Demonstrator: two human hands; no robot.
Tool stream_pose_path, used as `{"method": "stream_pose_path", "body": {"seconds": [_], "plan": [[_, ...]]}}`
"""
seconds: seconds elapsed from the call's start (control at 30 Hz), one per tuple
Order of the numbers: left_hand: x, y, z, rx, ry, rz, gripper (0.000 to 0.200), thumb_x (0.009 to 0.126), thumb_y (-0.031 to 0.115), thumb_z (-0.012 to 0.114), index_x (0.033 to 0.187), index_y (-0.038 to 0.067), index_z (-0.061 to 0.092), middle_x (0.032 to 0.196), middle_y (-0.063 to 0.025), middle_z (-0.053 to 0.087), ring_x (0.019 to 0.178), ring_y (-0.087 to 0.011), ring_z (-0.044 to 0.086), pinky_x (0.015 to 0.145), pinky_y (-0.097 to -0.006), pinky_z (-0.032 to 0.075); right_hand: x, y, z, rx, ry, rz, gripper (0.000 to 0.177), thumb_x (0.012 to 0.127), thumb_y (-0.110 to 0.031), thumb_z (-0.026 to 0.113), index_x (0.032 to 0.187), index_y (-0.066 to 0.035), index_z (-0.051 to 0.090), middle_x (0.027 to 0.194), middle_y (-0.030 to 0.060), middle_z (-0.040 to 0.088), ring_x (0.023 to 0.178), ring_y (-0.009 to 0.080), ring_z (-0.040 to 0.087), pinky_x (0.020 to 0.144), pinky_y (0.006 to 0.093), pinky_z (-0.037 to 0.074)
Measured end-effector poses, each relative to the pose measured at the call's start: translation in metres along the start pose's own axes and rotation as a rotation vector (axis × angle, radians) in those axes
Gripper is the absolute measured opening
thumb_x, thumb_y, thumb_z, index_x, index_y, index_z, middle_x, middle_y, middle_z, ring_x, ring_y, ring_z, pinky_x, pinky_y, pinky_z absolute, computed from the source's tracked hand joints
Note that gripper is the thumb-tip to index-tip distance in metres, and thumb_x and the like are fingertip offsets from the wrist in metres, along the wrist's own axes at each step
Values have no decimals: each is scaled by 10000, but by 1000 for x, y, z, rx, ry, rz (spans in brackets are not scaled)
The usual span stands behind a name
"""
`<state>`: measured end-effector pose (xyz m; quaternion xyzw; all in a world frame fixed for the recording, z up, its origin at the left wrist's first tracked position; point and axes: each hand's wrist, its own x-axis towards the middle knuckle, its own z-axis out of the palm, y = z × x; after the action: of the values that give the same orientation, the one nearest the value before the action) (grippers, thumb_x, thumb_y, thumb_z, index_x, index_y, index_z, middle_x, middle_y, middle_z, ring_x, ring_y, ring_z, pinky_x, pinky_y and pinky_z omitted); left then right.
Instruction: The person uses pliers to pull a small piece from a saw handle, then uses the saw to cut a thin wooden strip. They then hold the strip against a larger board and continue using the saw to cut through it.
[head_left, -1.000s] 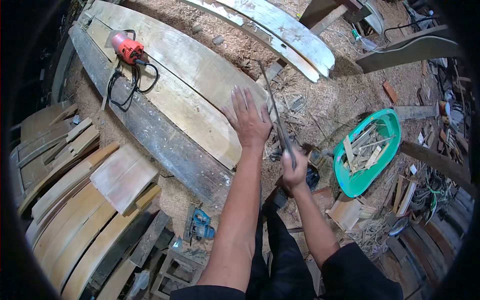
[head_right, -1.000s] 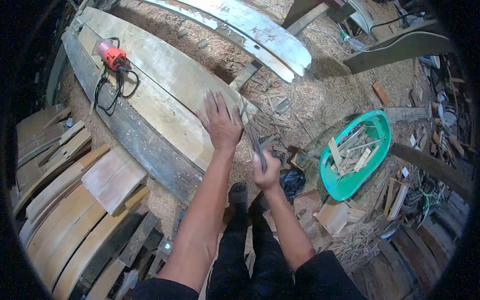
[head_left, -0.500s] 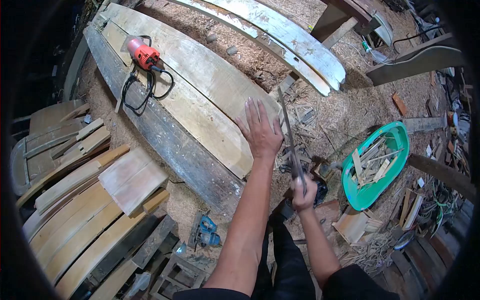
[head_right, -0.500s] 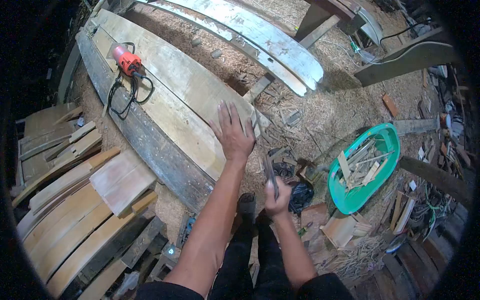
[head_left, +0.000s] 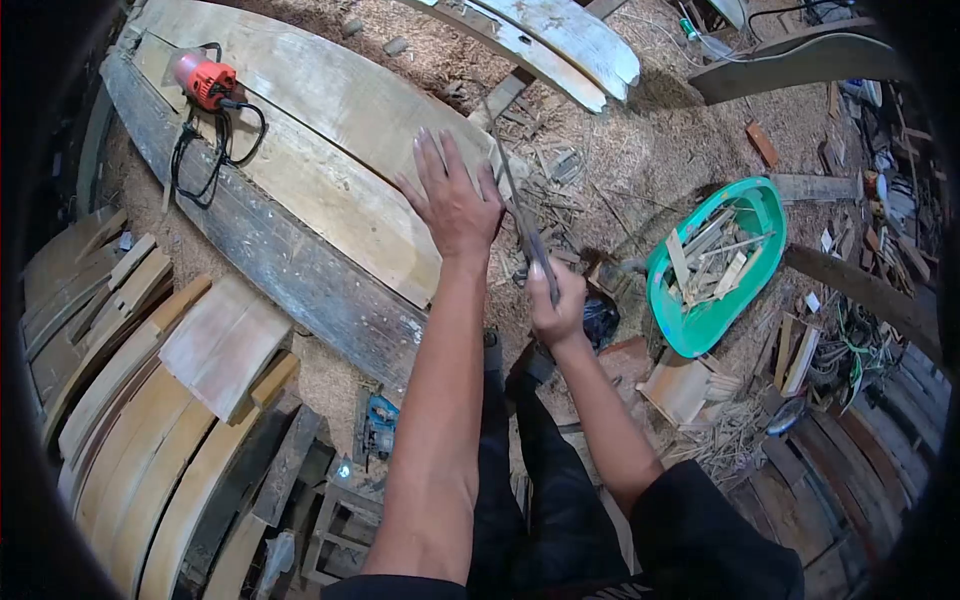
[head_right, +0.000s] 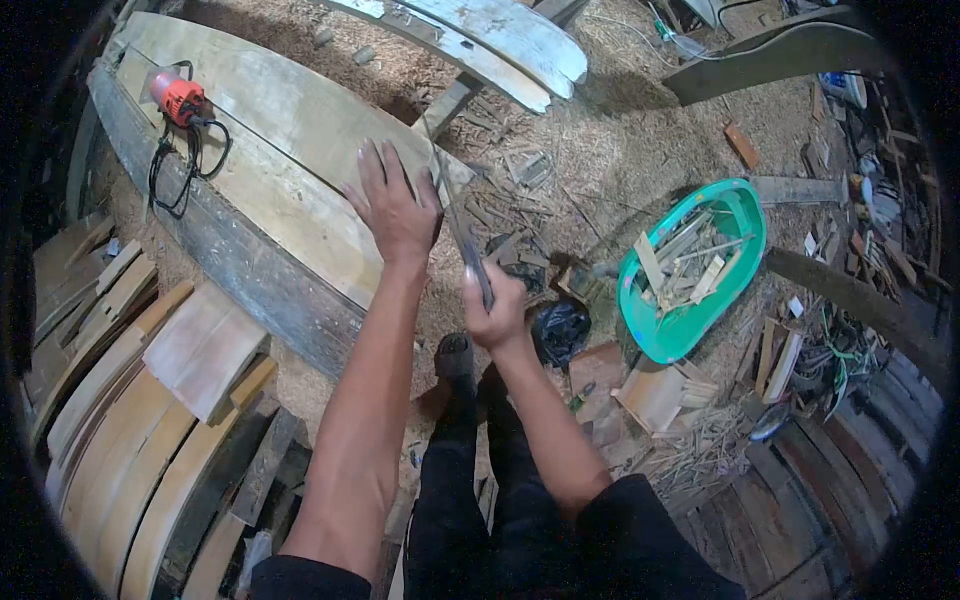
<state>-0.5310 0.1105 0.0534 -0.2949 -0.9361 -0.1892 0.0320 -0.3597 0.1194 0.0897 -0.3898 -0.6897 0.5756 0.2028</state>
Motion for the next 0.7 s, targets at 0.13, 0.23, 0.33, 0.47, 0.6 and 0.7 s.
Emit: {"method": "stream_pose_path", "body": {"seconds": [0.13,0.23,0.33,0.47,0.6,0.7], "plan": [[6,-1,1,12,16,3,614,964,370,505,1471,41,394,1575,-193,288,1463,-340,257,1185,-584,78,-46,2,-10,26,28,-16,317,938,-254,534,707,-37,540,562,29,480,495,111,461,495,291,367],[2,-1,1,5,4,6,616,964,372,504,1472,42,393,1572,-193,292,1465,-333,256,1185,-585,75,-11,6,-3,-8,-30,24,315,940,-240,530,702,-33,535,558,22,470,500,105,460,493,286,368],[-2,-2,2,11,2,-5,613,960,363,514,1470,43,398,1567,-192,302,1467,-331,254,1181,-594,82,8,-4,-1,100,-14,111,237,928,-213,566,808,-11,592,545,85,470,488,141,500,491,331,402],[4,-1,2,12,11,1,618,955,358,523,1470,41,396,1566,-195,303,1468,-336,251,1177,-602,84,-5,-1,2,65,22,-29,250,929,-212,568,786,-7,577,542,74,468,479,138,464,482,328,385],[1,1,-3,30,-43,-8,631,952,367,526,1475,42,388,1569,-196,297,1474,-338,240,1176,-605,79,22,-5,7,44,15,60,250,924,-211,577,780,-7,570,551,99,451,518,166,531,518,329,425],[0,-1,2,11,-16,-7,635,951,370,527,1477,43,385,1572,-195,292,1472,-339,243,1174,-609,84,-27,14,-4,-38,15,-95,228,914,-194,575,782,-8,581,555,97,476,516,192,552,523,336,438]]}}
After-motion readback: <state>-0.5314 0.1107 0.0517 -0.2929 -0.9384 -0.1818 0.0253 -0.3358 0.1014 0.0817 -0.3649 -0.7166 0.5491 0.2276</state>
